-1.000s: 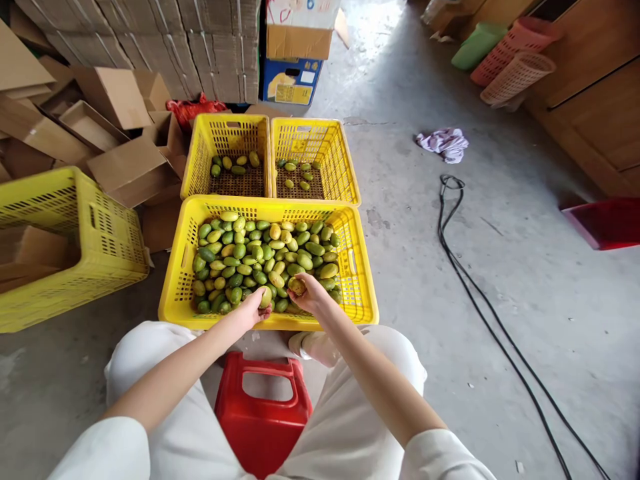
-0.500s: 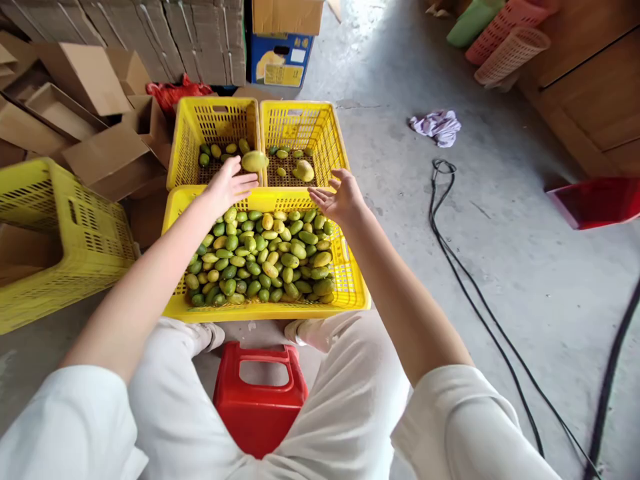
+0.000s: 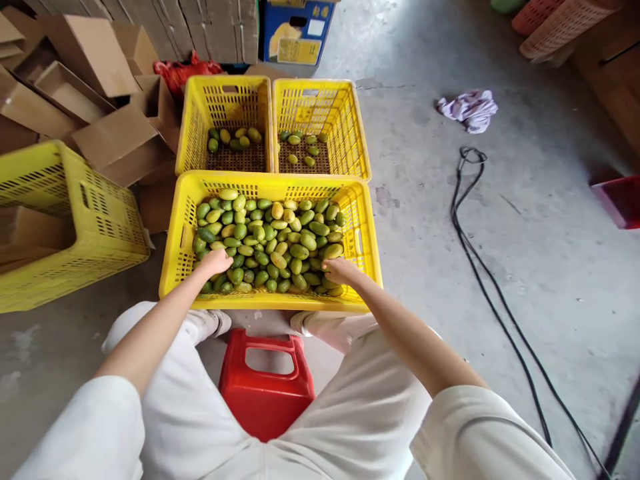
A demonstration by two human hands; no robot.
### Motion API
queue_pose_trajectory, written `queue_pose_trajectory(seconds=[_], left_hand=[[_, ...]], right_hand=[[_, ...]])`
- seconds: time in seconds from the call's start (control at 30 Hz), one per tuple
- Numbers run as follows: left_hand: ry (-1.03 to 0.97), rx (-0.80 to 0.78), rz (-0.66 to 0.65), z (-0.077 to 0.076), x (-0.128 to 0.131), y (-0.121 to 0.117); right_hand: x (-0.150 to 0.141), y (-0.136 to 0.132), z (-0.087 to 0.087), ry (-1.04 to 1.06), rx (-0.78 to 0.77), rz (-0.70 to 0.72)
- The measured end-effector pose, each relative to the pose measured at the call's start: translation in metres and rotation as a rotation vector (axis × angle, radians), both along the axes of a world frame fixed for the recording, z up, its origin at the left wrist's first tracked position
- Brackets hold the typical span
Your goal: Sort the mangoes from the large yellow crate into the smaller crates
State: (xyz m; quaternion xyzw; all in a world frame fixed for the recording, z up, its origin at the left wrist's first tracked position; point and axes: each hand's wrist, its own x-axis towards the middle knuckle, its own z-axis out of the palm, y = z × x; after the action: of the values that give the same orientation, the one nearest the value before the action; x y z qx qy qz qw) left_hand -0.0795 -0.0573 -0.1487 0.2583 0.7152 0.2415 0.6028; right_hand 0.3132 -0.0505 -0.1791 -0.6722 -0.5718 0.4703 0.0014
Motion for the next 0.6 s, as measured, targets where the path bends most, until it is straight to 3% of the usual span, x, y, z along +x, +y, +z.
queue_pose_trajectory(seconds=[0.13,0.27,0.37,0.6], left_hand=[[0.462,-0.196,-0.47,-0.022,0.02,-0.029],[0.654,-0.213,-0.757,-0.037,0.045,-0.049],[0.725,-0.198,-0.851,-0.041,0.053,-0.054],[0.744,-0.18,-0.895,-0.033,0.055,-0.057]], right_hand=[[-0.004,-0.027,-0.014,-0.32,-0.03,0.489],[-0.015,-0.041,-0.026,-0.521,-0.023,0.736],[-0.02,-0.045,-0.033,-0.615,0.0,0.827],[-0.02,-0.04,-0.034,-0.68,0.036,0.918]])
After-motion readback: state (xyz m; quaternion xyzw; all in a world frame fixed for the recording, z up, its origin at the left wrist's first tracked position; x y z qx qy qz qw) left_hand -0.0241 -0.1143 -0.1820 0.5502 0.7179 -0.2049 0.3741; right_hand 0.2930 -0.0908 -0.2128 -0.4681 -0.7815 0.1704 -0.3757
